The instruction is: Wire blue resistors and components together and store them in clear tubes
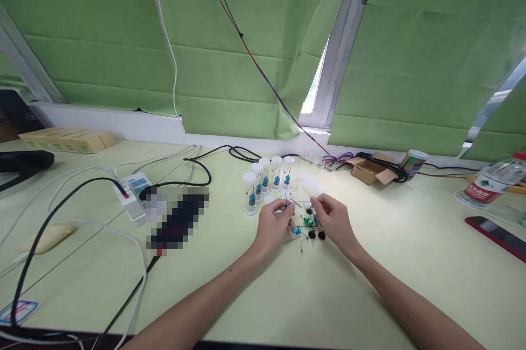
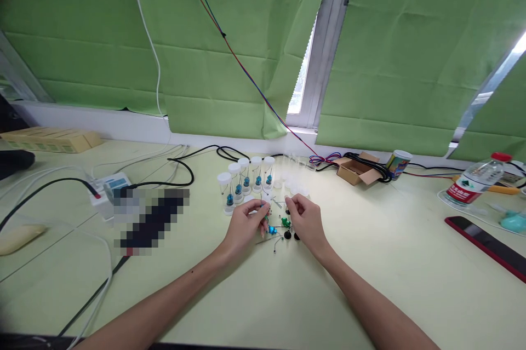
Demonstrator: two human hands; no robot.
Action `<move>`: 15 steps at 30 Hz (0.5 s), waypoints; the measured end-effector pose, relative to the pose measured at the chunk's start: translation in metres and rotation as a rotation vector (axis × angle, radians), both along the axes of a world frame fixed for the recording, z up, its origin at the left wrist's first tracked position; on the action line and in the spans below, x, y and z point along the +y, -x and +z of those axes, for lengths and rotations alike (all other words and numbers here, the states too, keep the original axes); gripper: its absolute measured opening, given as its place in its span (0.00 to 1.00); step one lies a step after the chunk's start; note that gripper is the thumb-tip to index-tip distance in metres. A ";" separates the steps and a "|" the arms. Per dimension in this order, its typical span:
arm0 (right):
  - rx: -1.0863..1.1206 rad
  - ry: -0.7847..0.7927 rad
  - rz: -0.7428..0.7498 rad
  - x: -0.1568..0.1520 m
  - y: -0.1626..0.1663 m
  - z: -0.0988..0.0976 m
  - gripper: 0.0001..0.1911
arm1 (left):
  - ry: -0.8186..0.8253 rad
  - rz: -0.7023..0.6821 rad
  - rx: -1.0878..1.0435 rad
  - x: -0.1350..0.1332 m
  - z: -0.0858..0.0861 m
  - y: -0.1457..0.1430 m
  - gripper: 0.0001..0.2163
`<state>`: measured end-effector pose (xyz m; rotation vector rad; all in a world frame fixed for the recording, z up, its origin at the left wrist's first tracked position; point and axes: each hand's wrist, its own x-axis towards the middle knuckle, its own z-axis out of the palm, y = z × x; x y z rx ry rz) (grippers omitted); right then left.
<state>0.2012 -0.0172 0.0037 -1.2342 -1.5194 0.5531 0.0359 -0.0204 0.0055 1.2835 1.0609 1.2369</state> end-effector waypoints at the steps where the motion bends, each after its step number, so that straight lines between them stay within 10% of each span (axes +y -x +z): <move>1: -0.064 -0.023 -0.017 0.001 -0.001 0.000 0.20 | 0.001 -0.005 0.007 0.000 0.000 0.000 0.14; 15: -0.426 -0.045 0.036 0.011 -0.009 -0.018 0.11 | 0.021 -0.038 -0.010 0.002 -0.009 -0.001 0.09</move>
